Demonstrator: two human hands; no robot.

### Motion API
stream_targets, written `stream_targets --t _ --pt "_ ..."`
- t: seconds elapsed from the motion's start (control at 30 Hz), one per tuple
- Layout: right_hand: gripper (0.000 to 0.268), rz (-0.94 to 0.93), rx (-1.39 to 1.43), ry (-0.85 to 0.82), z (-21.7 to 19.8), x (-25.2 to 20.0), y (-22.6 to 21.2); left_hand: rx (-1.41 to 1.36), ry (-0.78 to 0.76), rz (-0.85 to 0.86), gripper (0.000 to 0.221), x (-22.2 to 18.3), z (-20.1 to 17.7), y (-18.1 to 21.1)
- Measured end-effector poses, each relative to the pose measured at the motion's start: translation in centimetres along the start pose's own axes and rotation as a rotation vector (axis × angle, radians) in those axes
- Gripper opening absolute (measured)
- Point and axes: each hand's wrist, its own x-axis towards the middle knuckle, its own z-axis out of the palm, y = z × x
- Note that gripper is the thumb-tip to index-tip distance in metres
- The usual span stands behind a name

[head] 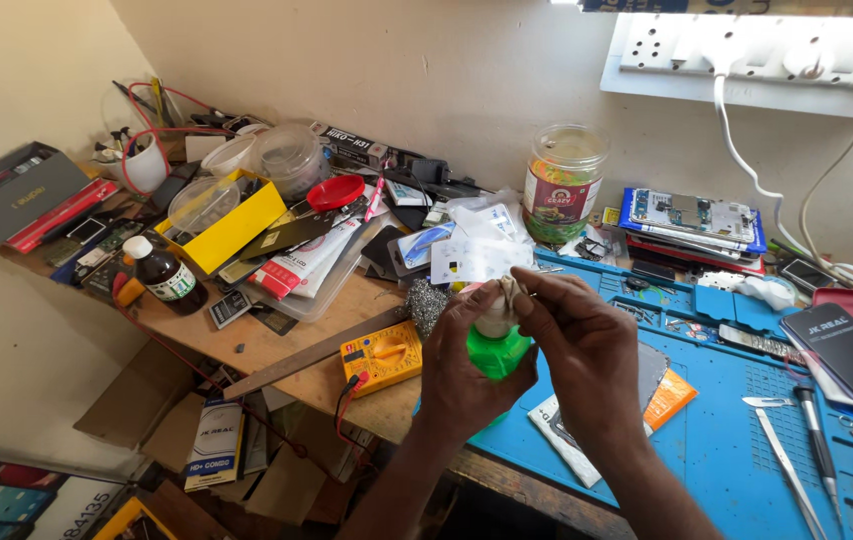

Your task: The person uses tweezers and a small tool to clean and adjust components around the camera module on the back of a smartphone. They repeatedly wipe the area with a cloth and spray liquid from a green bottle onto the cloth before continuing the cleaning.

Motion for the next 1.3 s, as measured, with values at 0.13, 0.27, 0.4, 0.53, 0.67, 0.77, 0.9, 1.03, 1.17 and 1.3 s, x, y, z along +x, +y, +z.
stream_targets --t 0.13,0.27,0.4,0.53,0.67,0.77,0.9,1.03,1.17,1.3 --pt "0.026 -0.095 -0.176 -0.007 0.1 -0.4 -0.7 0.011 -0.064 -0.057 0.087 -0.3 -0.3 0.0" --pt "0.028 -0.13 -0.207 0.013 0.3 -0.7 -0.5 -0.005 -0.02 0.038 0.085 -0.1 -0.1 -0.1" --pt "0.029 -0.12 -0.283 0.008 0.1 -0.4 -0.2 -0.009 -0.023 0.039 0.083 -0.1 0.0 0.1" --pt "0.027 -0.164 -0.329 0.013 -0.1 0.1 -0.4 -0.023 -0.069 -0.046 0.085 -0.2 -0.4 -0.2" --pt "0.021 -0.255 -0.42 -0.003 0.0 -0.2 -1.0 -0.048 -0.054 -0.018 0.084 -0.7 -0.1 -0.4" --pt "0.024 -0.263 -0.475 -0.019 0.3 -0.4 -1.4 -0.006 -0.079 -0.039 0.077 -1.0 -0.7 -0.2" --pt "0.025 -0.262 -0.474 -0.004 -0.1 -0.8 -1.3 0.008 -0.074 -0.037 0.074 -0.8 -0.7 0.0" --pt "0.02 -0.193 -0.279 -0.004 -0.4 -0.6 -0.5 0.022 -0.087 -0.052 0.077 -0.4 -0.9 0.6" --pt "0.009 -0.049 0.269 -0.061 -2.8 -0.6 0.5 0.017 0.002 0.01 0.087 2.1 -3.7 0.0" --pt "0.012 -0.082 -0.018 -0.022 -10.1 -2.9 3.2 0.024 0.1 -0.023 0.094 5.8 -9.1 -4.5"
